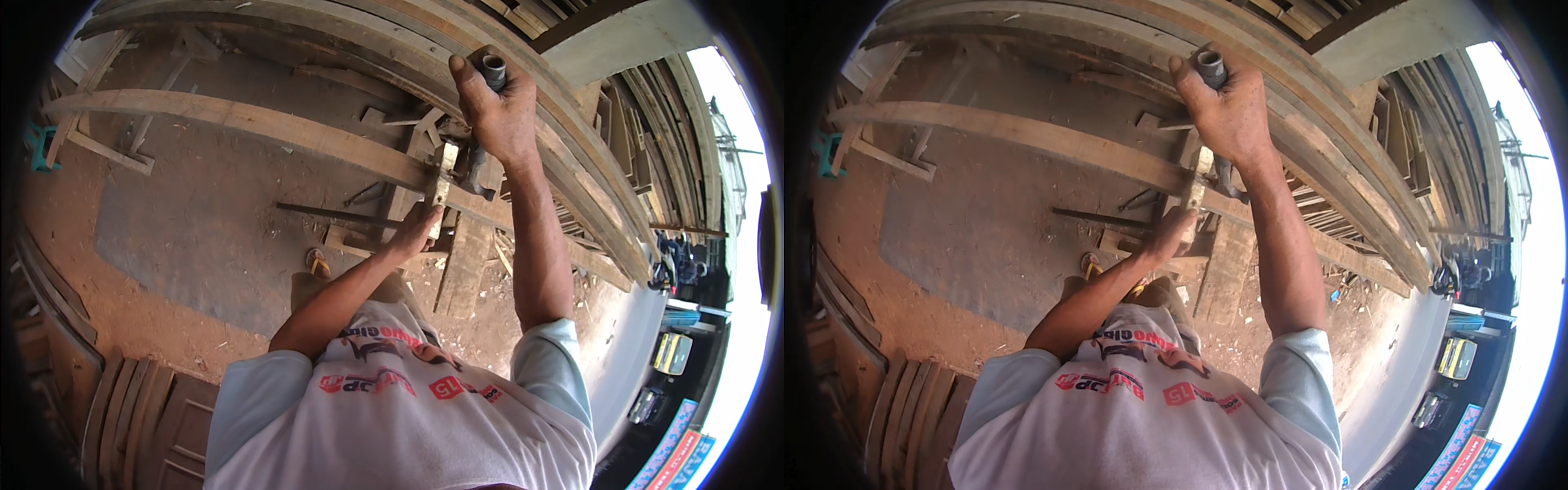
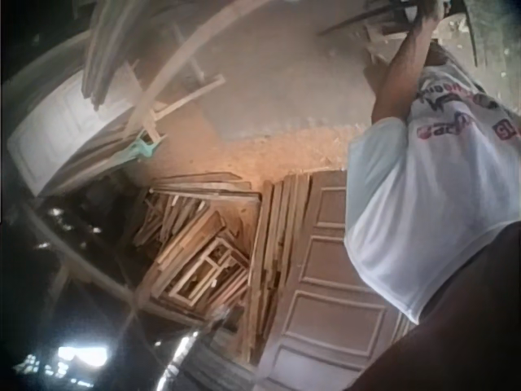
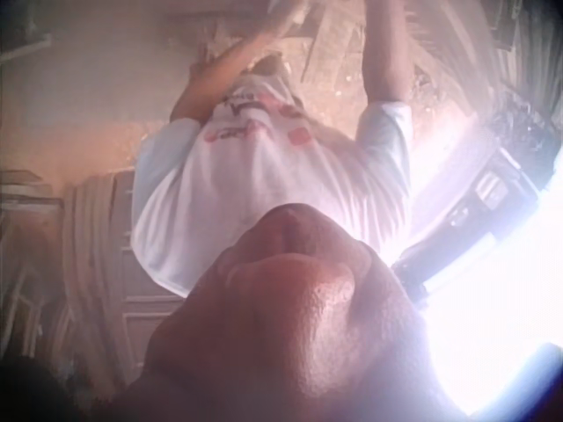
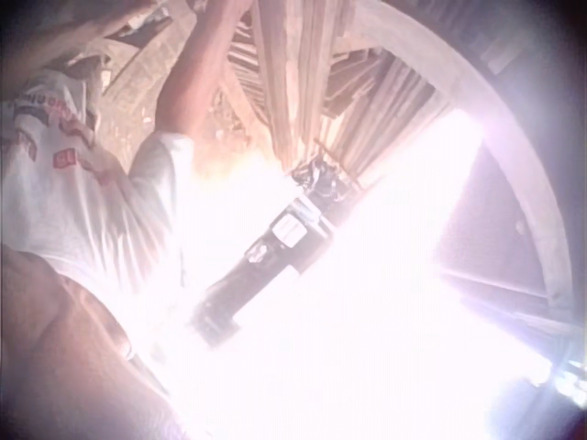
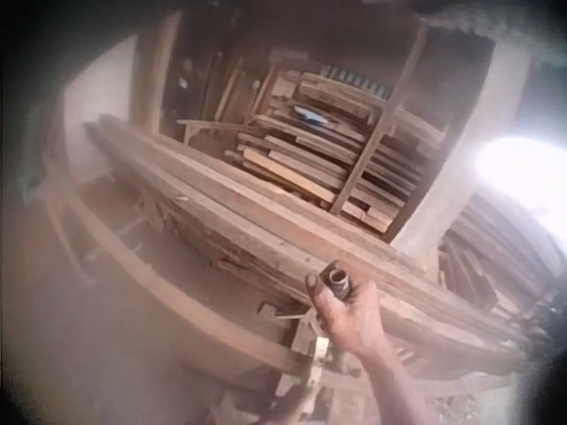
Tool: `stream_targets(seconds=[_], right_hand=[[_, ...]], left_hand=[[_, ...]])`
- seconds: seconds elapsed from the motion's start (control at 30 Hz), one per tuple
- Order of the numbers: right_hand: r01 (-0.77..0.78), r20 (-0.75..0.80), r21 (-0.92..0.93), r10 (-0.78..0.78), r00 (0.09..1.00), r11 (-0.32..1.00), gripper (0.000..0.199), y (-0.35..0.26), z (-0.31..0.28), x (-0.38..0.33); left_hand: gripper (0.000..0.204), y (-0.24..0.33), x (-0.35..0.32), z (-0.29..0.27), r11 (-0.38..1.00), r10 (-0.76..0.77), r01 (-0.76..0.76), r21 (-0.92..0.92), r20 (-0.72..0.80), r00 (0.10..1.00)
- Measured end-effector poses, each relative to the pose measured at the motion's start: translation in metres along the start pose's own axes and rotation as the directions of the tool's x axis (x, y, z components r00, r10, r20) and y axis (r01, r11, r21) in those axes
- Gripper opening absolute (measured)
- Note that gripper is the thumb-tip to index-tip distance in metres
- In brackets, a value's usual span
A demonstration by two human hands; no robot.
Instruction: The person uses a chisel and a wooden mallet to remove material from a long wooden plank resting on a workbench. They repeatedly strike the chisel, adjust the plank, and clear wood shavings from the surface.
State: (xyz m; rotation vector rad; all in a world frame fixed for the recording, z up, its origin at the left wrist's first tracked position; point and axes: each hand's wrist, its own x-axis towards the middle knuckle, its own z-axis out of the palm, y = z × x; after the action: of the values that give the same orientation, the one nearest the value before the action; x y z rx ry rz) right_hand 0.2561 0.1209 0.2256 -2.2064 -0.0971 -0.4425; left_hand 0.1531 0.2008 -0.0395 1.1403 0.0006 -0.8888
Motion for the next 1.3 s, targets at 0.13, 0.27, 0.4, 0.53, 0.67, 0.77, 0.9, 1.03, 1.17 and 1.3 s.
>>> stream_targets(seconds=[0.13,0.27,0.4,0.53,0.67,0.77,0.9,1.03,1.17,1.3], right_hand=[[-0.007,0.151,-0.142,0.028,0.988,0.99,0.032,-0.024,0.035,0.022],[-0.015,0.309,-0.206,0.079,0.948,0.978,0.031,-0.021,0.065,0.041],[0.026,0.369,-0.2,0.05,0.928,0.98,0.033,-0.024,0.08,0.052],[0.014,0.395,-0.169,0.055,0.917,0.985,0.036,-0.006,0.089,0.065],[0.038,0.346,-0.15,0.017,0.938,0.988,0.041,0.003,0.102,0.07],[0.108,0.259,-0.048,-0.092,0.962,0.993,0.039,0.002,0.091,0.063],[0.127,0.227,0.147,-0.158,0.961,0.981,0.04,-0.004,0.047,0.034],[0.121,0.187,0.058,-0.13,0.974,0.991,0.037,-0.004,0.062,0.034],[0.182,0.154,-0.047,-0.173,0.973,0.982,0.032,-0.004,0.082,0.038],[0.108,-0.017,0.223,-0.106,0.994,0.969,0.029,0.005,-0.001,0.009]], left_hand=[[0.047,-0.004,0.002,-0.015,0.998,-0.029,0.037,-0.044,0.155,0.987],[0.04,-0.005,-0.001,-0.004,1.0,-0.018,0.019,-0.009,0.062,0.998],[0.058,-0.011,0.004,-0.007,0.999,0.045,-0.043,-0.018,0.071,0.996],[0.057,-0.011,0.004,-0.001,0.999,0.04,-0.04,-0.011,0.005,0.999],[0.057,-0.008,0.009,-0.008,1.0,-0.009,0.011,-0.012,0.142,0.99],[0.066,-0.022,0.02,-0.011,0.987,0.133,-0.134,0.084,0.019,0.991],[0.084,-0.02,0.024,-0.003,0.961,0.153,-0.132,0.244,-0.068,0.986],[0.086,0.002,0.026,0.01,0.972,-0.013,0.02,0.236,-0.029,0.999],[0.07,-0.004,0.019,0.01,0.978,0.039,-0.029,0.208,-0.046,0.998],[0.065,0.021,0.009,0.023,0.965,-0.071,0.107,0.239,-0.155,0.985]])
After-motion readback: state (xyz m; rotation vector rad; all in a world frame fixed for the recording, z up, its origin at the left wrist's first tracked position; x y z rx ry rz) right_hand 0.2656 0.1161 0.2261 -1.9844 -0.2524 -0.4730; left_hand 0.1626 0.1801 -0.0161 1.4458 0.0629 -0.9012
